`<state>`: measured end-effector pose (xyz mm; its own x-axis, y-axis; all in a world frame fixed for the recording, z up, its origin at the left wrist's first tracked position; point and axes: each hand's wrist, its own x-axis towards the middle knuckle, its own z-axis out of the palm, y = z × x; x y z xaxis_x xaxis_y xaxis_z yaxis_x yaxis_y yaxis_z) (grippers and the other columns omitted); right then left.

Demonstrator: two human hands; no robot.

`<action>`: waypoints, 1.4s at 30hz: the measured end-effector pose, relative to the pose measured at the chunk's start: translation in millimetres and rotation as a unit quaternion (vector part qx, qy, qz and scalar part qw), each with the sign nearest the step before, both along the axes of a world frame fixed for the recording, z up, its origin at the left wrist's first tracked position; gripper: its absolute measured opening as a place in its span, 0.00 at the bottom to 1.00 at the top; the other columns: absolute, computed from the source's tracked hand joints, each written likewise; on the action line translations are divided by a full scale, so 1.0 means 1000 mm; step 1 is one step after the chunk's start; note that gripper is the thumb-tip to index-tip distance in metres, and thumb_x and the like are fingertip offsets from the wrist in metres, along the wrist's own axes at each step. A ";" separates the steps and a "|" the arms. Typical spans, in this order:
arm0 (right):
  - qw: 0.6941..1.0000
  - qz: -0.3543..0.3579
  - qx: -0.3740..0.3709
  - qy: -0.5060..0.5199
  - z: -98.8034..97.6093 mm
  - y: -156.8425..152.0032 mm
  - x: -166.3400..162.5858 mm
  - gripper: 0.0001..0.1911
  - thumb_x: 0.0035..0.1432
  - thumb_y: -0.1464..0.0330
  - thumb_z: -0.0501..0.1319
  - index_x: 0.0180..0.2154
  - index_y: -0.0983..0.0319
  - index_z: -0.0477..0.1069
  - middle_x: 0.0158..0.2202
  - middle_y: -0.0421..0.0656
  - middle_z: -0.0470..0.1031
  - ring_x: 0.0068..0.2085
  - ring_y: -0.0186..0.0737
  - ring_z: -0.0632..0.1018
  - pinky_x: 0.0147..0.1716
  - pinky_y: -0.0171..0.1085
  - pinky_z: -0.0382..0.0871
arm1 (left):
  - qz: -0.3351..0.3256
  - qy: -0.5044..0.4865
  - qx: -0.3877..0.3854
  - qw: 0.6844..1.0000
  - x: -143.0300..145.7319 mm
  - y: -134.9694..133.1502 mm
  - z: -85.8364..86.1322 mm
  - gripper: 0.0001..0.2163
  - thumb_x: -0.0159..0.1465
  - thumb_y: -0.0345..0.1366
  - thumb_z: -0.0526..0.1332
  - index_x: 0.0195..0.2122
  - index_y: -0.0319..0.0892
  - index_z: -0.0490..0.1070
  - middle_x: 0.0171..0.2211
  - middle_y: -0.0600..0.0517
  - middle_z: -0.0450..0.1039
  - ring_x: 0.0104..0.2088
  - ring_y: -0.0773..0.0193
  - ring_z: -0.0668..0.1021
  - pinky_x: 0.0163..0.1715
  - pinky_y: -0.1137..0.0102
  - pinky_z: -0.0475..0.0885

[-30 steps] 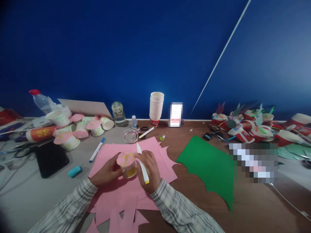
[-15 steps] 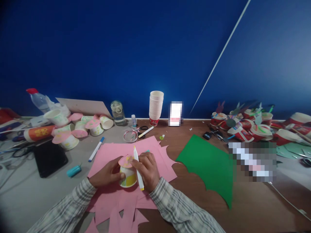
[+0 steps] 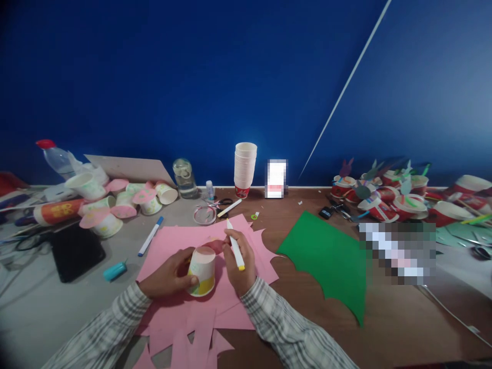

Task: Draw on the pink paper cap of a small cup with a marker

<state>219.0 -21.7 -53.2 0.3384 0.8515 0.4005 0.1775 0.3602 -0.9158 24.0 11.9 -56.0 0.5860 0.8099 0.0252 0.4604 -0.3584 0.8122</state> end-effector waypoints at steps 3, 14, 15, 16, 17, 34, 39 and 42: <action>0.990 -0.011 -0.056 0.130 -0.003 0.008 0.002 0.15 0.43 0.69 0.61 0.37 0.58 0.71 0.27 0.37 0.71 0.27 0.36 0.72 0.27 0.35 0.68 | -0.001 0.028 0.014 1.000 -0.002 0.000 0.001 0.24 0.46 0.49 0.65 0.45 0.51 0.67 0.43 0.52 0.74 0.42 0.53 0.72 0.44 0.62 0.68; 0.960 -0.006 -0.081 0.269 -0.003 0.015 0.004 0.18 0.37 0.68 0.64 0.36 0.60 0.71 0.22 0.33 0.68 0.23 0.31 0.67 0.23 0.31 0.63 | 0.082 -0.041 0.052 0.994 -0.005 0.006 0.001 0.26 0.45 0.45 0.66 0.47 0.49 0.65 0.44 0.50 0.72 0.42 0.53 0.73 0.41 0.63 0.70; 0.959 -0.006 -0.082 0.273 -0.003 0.016 0.004 0.18 0.37 0.68 0.64 0.36 0.60 0.71 0.22 0.33 0.68 0.23 0.31 0.67 0.23 0.31 0.63 | 0.089 -0.057 0.041 0.994 -0.006 0.007 0.000 0.26 0.46 0.46 0.65 0.46 0.48 0.65 0.43 0.50 0.72 0.41 0.54 0.73 0.40 0.63 0.70; 0.958 -0.008 -0.083 0.276 -0.002 0.017 0.005 0.18 0.37 0.68 0.64 0.36 0.60 0.71 0.22 0.33 0.68 0.23 0.31 0.67 0.23 0.31 0.63 | 0.098 -0.072 0.031 0.992 -0.007 0.009 0.000 0.26 0.46 0.46 0.65 0.46 0.47 0.66 0.42 0.50 0.72 0.41 0.54 0.74 0.39 0.63 0.71; 0.957 -0.012 -0.086 0.277 -0.002 0.018 0.006 0.18 0.37 0.68 0.64 0.36 0.60 0.71 0.22 0.33 0.68 0.23 0.31 0.67 0.22 0.31 0.63 | 0.109 -0.087 0.024 0.990 -0.008 0.011 -0.001 0.25 0.46 0.46 0.65 0.45 0.46 0.66 0.42 0.49 0.73 0.40 0.54 0.74 0.39 0.63 0.71; 0.971 0.026 -0.070 0.228 0.023 0.030 0.006 0.19 0.35 0.69 0.63 0.35 0.61 0.71 0.21 0.33 0.67 0.21 0.30 0.66 0.19 0.30 0.63 | 0.264 -0.183 0.165 0.933 -0.022 0.009 0.014 0.20 0.52 0.50 0.55 0.42 0.45 0.66 0.36 0.52 0.66 0.35 0.59 0.70 0.35 0.64 0.68; 0.981 0.079 -0.041 0.173 0.043 0.022 -0.004 0.16 0.38 0.70 0.62 0.36 0.60 0.71 0.21 0.33 0.69 0.22 0.32 0.68 0.21 0.32 0.65 | 0.215 -0.154 0.132 0.955 -0.014 0.003 0.032 0.18 0.52 0.51 0.57 0.38 0.46 0.69 0.30 0.55 0.67 0.30 0.62 0.70 0.31 0.67 0.66; 0.981 0.111 -0.026 0.157 0.054 0.019 -0.010 0.16 0.40 0.70 0.62 0.37 0.59 0.71 0.24 0.34 0.69 0.24 0.32 0.69 0.23 0.31 0.65 | 0.190 -0.125 0.147 0.963 -0.003 0.000 0.046 0.17 0.51 0.51 0.58 0.36 0.46 0.69 0.30 0.55 0.68 0.29 0.63 0.69 0.31 0.66 0.66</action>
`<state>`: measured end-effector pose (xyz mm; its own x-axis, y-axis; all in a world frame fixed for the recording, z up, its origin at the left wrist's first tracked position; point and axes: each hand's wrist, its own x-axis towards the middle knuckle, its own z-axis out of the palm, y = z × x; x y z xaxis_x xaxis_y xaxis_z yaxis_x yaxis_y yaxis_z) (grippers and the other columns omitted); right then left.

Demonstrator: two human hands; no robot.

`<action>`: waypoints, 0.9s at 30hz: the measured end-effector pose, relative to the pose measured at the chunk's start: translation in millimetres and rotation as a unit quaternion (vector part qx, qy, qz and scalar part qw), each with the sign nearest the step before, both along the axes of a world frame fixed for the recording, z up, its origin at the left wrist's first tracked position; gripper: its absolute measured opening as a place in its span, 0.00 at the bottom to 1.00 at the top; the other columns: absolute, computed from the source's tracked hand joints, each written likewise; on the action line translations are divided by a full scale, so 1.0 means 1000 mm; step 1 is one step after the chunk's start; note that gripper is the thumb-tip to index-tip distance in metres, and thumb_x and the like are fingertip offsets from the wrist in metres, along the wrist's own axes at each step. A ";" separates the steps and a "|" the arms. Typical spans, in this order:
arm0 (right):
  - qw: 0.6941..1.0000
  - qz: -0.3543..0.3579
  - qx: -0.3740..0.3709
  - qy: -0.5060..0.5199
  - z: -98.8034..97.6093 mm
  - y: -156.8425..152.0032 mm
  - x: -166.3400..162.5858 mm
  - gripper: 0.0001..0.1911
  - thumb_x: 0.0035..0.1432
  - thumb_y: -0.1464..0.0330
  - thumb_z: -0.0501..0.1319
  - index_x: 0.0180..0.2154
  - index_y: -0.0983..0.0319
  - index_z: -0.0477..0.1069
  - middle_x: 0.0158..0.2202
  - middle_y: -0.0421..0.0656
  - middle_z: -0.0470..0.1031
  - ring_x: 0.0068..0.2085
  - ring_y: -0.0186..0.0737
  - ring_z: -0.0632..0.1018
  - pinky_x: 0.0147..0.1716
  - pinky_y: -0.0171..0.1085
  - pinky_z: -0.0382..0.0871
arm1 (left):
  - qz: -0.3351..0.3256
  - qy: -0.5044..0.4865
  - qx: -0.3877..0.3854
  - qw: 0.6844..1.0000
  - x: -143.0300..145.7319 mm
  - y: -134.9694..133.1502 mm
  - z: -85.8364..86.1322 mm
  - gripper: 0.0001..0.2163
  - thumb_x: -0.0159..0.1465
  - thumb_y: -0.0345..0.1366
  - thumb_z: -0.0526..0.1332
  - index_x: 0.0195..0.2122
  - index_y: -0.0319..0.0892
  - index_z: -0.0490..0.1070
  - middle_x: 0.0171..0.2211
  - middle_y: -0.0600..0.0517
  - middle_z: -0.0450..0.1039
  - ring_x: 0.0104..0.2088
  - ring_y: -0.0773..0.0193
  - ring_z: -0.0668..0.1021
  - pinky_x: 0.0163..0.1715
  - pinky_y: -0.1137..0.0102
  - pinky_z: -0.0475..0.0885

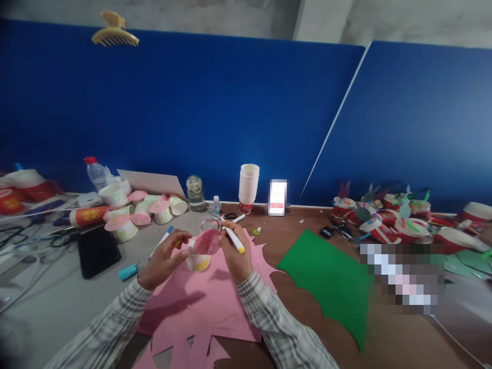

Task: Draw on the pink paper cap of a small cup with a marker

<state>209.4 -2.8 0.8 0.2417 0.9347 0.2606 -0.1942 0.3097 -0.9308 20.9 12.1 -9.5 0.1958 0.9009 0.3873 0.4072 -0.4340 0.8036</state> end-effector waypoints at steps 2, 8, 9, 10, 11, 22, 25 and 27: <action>1.000 0.021 0.008 -0.006 0.006 0.000 -0.003 0.16 0.41 0.70 0.62 0.37 0.59 0.71 0.24 0.34 0.69 0.24 0.32 0.69 0.23 0.31 0.64 | 0.007 0.018 0.026 0.999 0.008 -0.001 0.008 0.15 0.50 0.50 0.60 0.33 0.46 0.69 0.30 0.55 0.68 0.30 0.62 0.70 0.30 0.67 0.65; 0.998 0.022 0.011 -0.056 0.005 0.006 -0.011 0.15 0.42 0.70 0.61 0.37 0.59 0.71 0.25 0.35 0.70 0.26 0.34 0.70 0.25 0.32 0.66 | 0.087 0.061 0.109 0.988 0.020 0.004 0.009 0.05 0.52 0.40 0.58 0.23 0.47 0.66 0.23 0.59 0.66 0.24 0.65 0.68 0.28 0.67 0.63; 0.998 0.019 0.017 -0.063 0.001 0.008 -0.012 0.15 0.43 0.70 0.60 0.37 0.58 0.70 0.25 0.35 0.70 0.26 0.35 0.71 0.26 0.33 0.67 | 0.098 0.062 0.118 0.986 0.020 0.006 0.007 0.05 0.52 0.40 0.57 0.22 0.47 0.66 0.22 0.59 0.66 0.24 0.65 0.68 0.28 0.67 0.63; 0.997 0.017 0.028 -0.072 -0.002 0.010 -0.013 0.16 0.43 0.69 0.61 0.38 0.58 0.70 0.26 0.35 0.70 0.27 0.35 0.71 0.27 0.34 0.68 | 0.110 0.061 0.127 0.984 0.021 0.007 0.005 0.05 0.52 0.39 0.57 0.21 0.47 0.65 0.21 0.59 0.66 0.23 0.65 0.68 0.27 0.68 0.62; 0.995 0.016 0.042 -0.087 -0.006 0.011 -0.014 0.17 0.44 0.69 0.61 0.40 0.57 0.69 0.27 0.36 0.70 0.28 0.36 0.72 0.30 0.35 0.69 | 0.122 0.061 0.136 0.981 0.021 0.009 0.003 0.05 0.52 0.38 0.56 0.20 0.47 0.65 0.20 0.59 0.66 0.23 0.64 0.69 0.27 0.67 0.62; 0.971 -0.039 0.091 -0.216 -0.037 0.017 -0.025 0.20 0.43 0.75 0.56 0.41 0.53 0.67 0.35 0.38 0.73 0.36 0.42 0.75 0.39 0.40 0.70 | 0.174 0.083 0.199 0.961 0.025 0.004 -0.004 0.02 0.51 0.33 0.56 0.23 0.46 0.66 0.23 0.57 0.69 0.27 0.62 0.73 0.33 0.65 0.60; 0.973 -0.052 0.077 -0.213 -0.035 0.015 -0.025 0.20 0.42 0.75 0.56 0.40 0.54 0.67 0.31 0.37 0.71 0.33 0.41 0.74 0.35 0.39 0.70 | 0.176 0.086 0.215 0.957 0.026 0.003 -0.006 0.02 0.51 0.34 0.56 0.23 0.47 0.66 0.24 0.57 0.69 0.28 0.61 0.73 0.34 0.64 0.60; 0.971 -0.040 0.081 -0.221 -0.032 0.013 -0.024 0.23 0.41 0.75 0.57 0.42 0.54 0.66 0.32 0.37 0.70 0.34 0.41 0.74 0.36 0.39 0.70 | 0.174 0.089 0.222 0.955 0.026 0.003 -0.008 0.02 0.52 0.34 0.56 0.23 0.47 0.66 0.24 0.57 0.69 0.28 0.61 0.73 0.34 0.64 0.60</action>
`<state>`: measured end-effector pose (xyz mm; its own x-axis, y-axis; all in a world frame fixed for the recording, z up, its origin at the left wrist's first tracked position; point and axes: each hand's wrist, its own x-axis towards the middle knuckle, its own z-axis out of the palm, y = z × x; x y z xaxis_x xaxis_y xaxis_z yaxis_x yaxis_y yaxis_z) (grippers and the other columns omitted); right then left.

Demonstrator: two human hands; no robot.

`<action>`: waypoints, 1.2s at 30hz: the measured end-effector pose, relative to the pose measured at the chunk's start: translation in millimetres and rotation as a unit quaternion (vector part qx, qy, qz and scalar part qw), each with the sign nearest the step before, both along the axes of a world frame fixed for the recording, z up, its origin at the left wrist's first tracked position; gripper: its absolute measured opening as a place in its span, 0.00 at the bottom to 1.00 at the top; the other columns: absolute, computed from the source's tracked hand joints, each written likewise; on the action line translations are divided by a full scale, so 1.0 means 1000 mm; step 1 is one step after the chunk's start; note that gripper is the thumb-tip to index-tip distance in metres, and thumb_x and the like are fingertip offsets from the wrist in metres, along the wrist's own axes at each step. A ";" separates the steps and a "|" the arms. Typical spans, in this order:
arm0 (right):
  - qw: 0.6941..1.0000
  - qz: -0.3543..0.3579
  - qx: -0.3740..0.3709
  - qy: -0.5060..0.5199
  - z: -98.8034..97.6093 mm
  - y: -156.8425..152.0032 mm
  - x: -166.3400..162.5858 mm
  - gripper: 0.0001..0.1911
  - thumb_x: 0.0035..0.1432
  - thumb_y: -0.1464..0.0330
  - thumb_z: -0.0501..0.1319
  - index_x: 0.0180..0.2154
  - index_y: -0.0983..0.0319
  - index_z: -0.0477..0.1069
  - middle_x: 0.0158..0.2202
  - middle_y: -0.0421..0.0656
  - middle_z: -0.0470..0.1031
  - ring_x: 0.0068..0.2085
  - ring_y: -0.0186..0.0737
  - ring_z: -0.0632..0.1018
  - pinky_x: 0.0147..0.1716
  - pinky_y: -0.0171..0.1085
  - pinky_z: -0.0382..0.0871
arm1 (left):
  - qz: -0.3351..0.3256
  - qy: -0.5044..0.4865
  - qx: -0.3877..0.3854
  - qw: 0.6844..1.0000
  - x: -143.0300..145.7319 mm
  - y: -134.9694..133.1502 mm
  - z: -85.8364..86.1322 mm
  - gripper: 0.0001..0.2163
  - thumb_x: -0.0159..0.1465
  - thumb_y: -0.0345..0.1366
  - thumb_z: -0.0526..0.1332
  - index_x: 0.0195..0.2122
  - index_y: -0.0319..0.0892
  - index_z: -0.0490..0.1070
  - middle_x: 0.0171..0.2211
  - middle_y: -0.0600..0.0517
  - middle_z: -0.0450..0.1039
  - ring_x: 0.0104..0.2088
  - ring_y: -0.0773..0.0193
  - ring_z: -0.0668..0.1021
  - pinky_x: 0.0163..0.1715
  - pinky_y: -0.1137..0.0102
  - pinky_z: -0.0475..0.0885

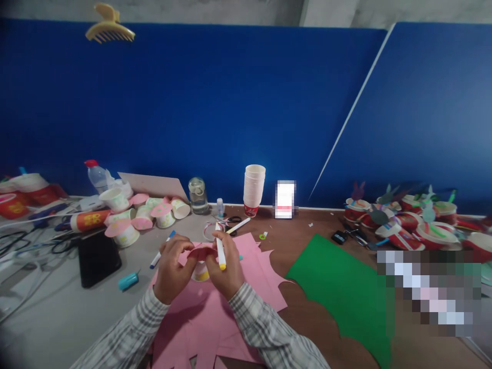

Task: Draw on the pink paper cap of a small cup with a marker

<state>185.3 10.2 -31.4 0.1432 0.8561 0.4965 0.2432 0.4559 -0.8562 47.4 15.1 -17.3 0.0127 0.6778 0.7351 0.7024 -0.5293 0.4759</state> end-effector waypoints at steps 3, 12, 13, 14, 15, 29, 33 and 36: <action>1.000 -0.003 0.002 -0.002 0.003 -0.004 0.000 0.23 0.42 0.74 0.56 0.43 0.54 0.66 0.32 0.37 0.69 0.35 0.41 0.73 0.37 0.40 0.70 | -0.001 0.002 0.002 1.000 0.001 -0.001 -0.001 0.03 0.52 0.34 0.55 0.23 0.47 0.66 0.24 0.57 0.69 0.28 0.61 0.73 0.34 0.63 0.59; 0.998 0.032 0.056 0.006 0.019 -0.012 0.006 0.24 0.46 0.72 0.60 0.47 0.52 0.63 0.39 0.39 0.68 0.40 0.43 0.71 0.44 0.43 0.67 | 0.011 -0.012 0.041 0.999 -0.004 -0.002 -0.002 0.05 0.55 0.36 0.54 0.24 0.46 0.66 0.25 0.56 0.69 0.29 0.60 0.73 0.34 0.63 0.60; 0.997 0.041 0.062 0.017 0.021 -0.013 0.008 0.24 0.46 0.71 0.60 0.47 0.53 0.63 0.39 0.39 0.68 0.40 0.43 0.71 0.44 0.44 0.67 | 0.013 -0.020 0.052 0.998 -0.006 0.000 -0.003 0.07 0.56 0.38 0.54 0.24 0.46 0.67 0.25 0.55 0.69 0.30 0.59 0.73 0.34 0.62 0.60; 0.996 0.047 0.063 0.032 0.022 -0.013 0.010 0.23 0.46 0.70 0.60 0.47 0.53 0.64 0.38 0.39 0.69 0.40 0.43 0.71 0.44 0.44 0.66 | 0.014 -0.028 0.064 0.997 -0.009 0.001 -0.004 0.08 0.57 0.40 0.53 0.25 0.46 0.67 0.26 0.55 0.68 0.30 0.59 0.73 0.34 0.62 0.60; 0.995 0.053 0.062 0.049 0.022 -0.013 0.012 0.22 0.46 0.70 0.60 0.46 0.53 0.65 0.37 0.39 0.69 0.39 0.43 0.71 0.44 0.43 0.66 | 0.016 -0.037 0.078 0.996 -0.011 0.002 -0.005 0.10 0.58 0.43 0.52 0.26 0.46 0.67 0.26 0.54 0.68 0.31 0.58 0.73 0.35 0.62 0.60; 0.927 0.187 -0.194 0.260 0.033 -0.006 0.001 0.18 0.47 0.57 0.59 0.38 0.60 0.66 0.22 0.37 0.74 0.14 0.29 0.66 0.15 0.29 0.58 | 0.024 -0.045 0.171 0.984 -0.021 -0.001 -0.016 0.06 0.54 0.32 0.54 0.32 0.49 0.67 0.30 0.55 0.64 0.31 0.60 0.70 0.36 0.60 0.60; 0.934 0.187 -0.214 0.215 0.043 -0.014 0.002 0.23 0.45 0.54 0.60 0.41 0.59 0.65 0.23 0.37 0.76 0.12 0.29 0.65 0.13 0.29 0.58 | 0.022 -0.033 0.181 0.983 -0.022 -0.002 -0.015 0.08 0.51 0.31 0.55 0.31 0.51 0.67 0.30 0.55 0.64 0.30 0.59 0.70 0.35 0.60 0.61; 0.940 0.185 -0.224 0.180 0.045 -0.016 0.002 0.19 0.46 0.56 0.59 0.39 0.58 0.68 0.23 0.36 0.75 0.12 0.28 0.65 0.13 0.29 0.59 | 0.017 -0.032 0.184 0.982 -0.023 -0.004 -0.015 0.08 0.51 0.31 0.56 0.32 0.51 0.67 0.30 0.55 0.63 0.30 0.59 0.70 0.34 0.60 0.62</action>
<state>187.5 -5.9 13.6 -0.1151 0.9921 0.0505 -0.2029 0.0263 -0.9788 24.7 10.9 -32.2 -0.0602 0.3662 0.9286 0.6973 -0.6502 0.3016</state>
